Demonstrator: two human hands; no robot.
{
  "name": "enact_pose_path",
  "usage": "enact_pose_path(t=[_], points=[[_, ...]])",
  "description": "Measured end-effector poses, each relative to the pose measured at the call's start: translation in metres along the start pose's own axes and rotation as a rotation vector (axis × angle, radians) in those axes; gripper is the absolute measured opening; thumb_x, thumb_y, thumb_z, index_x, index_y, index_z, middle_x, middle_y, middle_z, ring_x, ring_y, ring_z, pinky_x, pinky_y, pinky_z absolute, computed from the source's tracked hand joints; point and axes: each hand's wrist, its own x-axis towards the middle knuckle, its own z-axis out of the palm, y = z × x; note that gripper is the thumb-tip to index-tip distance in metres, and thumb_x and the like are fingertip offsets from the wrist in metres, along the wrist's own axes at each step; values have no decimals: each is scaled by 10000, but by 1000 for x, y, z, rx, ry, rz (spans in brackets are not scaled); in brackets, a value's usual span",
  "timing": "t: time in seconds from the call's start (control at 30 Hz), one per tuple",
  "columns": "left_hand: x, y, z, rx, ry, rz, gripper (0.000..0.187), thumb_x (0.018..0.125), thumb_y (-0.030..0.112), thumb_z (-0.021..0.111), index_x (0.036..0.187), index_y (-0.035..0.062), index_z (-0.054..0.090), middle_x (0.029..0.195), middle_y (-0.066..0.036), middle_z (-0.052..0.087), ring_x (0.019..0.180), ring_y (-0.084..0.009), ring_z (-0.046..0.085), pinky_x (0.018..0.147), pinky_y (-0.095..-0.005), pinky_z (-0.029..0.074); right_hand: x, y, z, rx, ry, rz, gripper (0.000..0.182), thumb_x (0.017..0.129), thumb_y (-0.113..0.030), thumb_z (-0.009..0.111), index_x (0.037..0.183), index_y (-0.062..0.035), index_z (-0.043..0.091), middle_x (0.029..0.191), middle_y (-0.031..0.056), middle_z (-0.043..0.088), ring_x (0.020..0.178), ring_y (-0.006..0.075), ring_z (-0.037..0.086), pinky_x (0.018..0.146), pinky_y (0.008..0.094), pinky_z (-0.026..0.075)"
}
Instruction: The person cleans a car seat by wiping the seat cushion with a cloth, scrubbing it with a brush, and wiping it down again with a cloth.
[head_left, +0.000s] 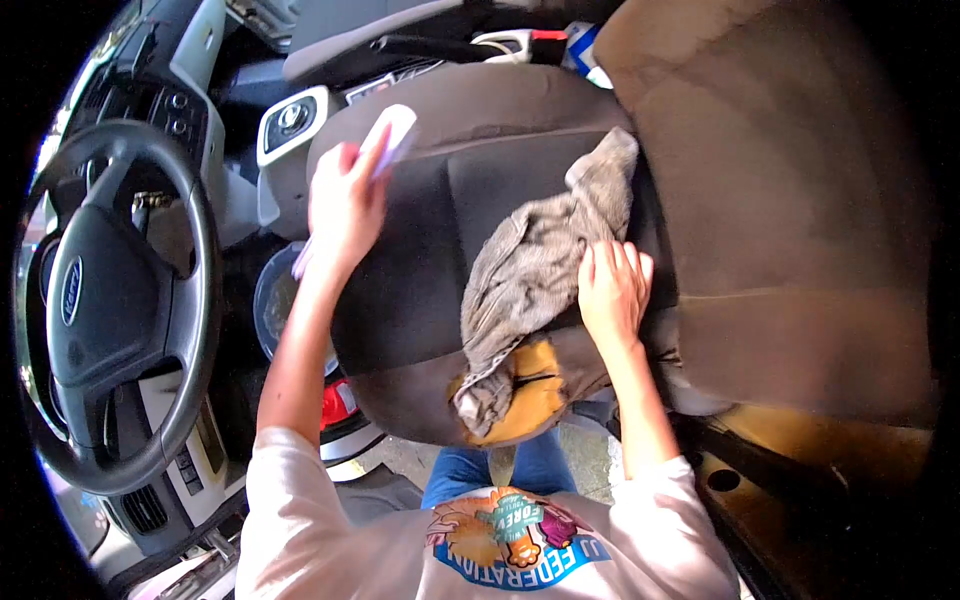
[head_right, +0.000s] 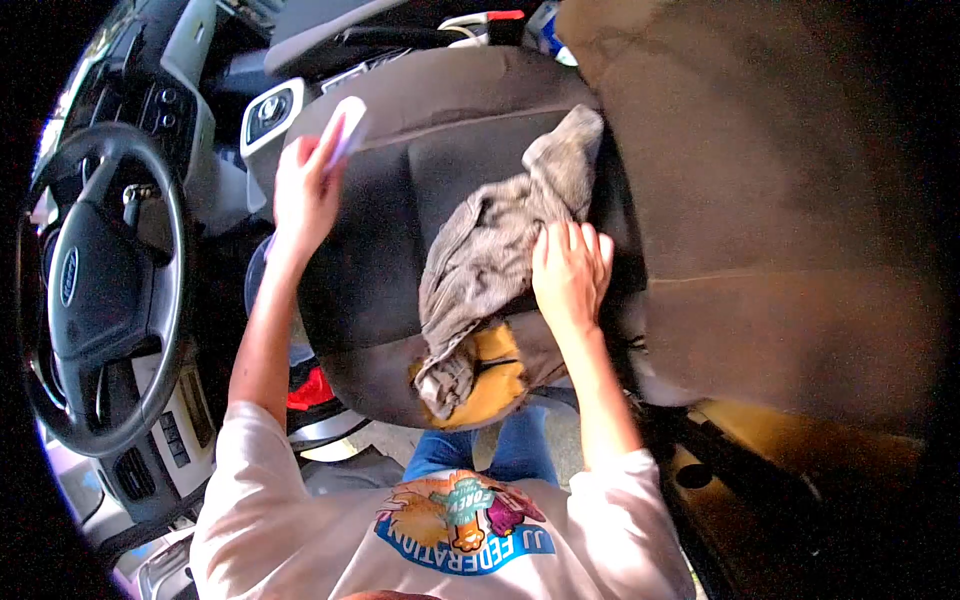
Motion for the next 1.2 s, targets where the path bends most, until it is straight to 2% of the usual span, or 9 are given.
enact_pose_path(t=[0.2, 0.33, 0.53, 0.67, 0.77, 0.87, 1.03, 1.17, 1.2], points=[[140, 115, 137, 84, 9, 622, 724, 939, 108, 529, 1597, 302, 296, 1141, -150, 540, 1066, -317, 558, 950, -398, 501, -19, 18, 26, -41, 29, 157, 169, 927, -148, 586, 816, -47, 509, 839, 135, 584, 852, 319, 565, 763, 459, 437], [174, 138, 153, 185, -6, 741, 726, 954, 111, 508, 1612, 291, 259, 1167, -151, 536, 1089, -300, 554, 965, -394, 498, -21, 24, 26, 42, 60, 138, 169, 915, -140, 593, 808, -43, 507, 802, 135, 543, 823, 329, 550, 738, 468, 424], [96, 30, 72, 273, -131, 409, 725, 920, 86, 534, 1593, 244, 315, 1125, -186, 531, 1043, -357, 561, 926, -455, 503, -19, 22, 23, 34, 31, 179, 171, 899, -171, 604, 814, -64, 500, 815, 125, 562, 834, 321, 570, 723, 475, 437], [158, 101, 86, 174, -246, 458, 693, 941, 142, 527, 1594, 194, 300, 1212, -223, 527, 1135, -378, 555, 1004, -473, 468, -19, 19, 23, -7, 32, 198, 164, 915, -174, 590, 828, -60, 510, 830, 127, 557, 821, 329, 563, 719, 488, 435], [197, 150, 145, 294, -62, 635, 553, 971, 139, 501, 1518, 129, 418, 1193, -201, 542, 1103, -376, 560, 978, -423, 481, -21, 23, 21, 46, 25, 177, 172, 905, -170, 594, 814, -51, 509, 827, 134, 553, 821, 333, 557, 722, 491, 427], [185, 120, 119, 116, -24, 606, 549, 931, 123, 530, 1476, 154, 470, 1045, -177, 548, 1030, -341, 570, 899, -457, 497, -19, 25, 22, 85, 33, 171, 150, 890, -151, 598, 814, -53, 515, 823, 133, 554, 822, 336, 558, 712, 493, 424], [135, 19, 69, 237, -211, 372, 725, 906, 5, 519, 1567, 267, 378, 1136, -210, 537, 1085, -379, 556, 1002, -487, 471, -19, 26, 25, 117, 84, 188, 179, 863, -168, 632, 787, -68, 504, 807, 121, 554, 810, 320, 564, 698, 474, 428], [161, 80, 77, 205, -219, 602, 564, 968, 107, 517, 1524, 159, 434, 1070, -188, 563, 1060, -376, 573, 947, -470, 495, -15, 22, 21, 51, 84, 185, 180, 870, -161, 626, 780, -74, 496, 799, 119, 545, 801, 317, 556, 700, 469, 423], [179, 126, 76, -153, -503, 89, 464, 998, 202, 519, 1448, 94, 491, 1086, -175, 566, 1083, -367, 571, 940, -451, 505, -16, 23, 22, 62, 59, 188, 174, 875, -153, 622, 784, -70, 499, 801, 122, 544, 798, 320, 550, 700, 470, 418]])
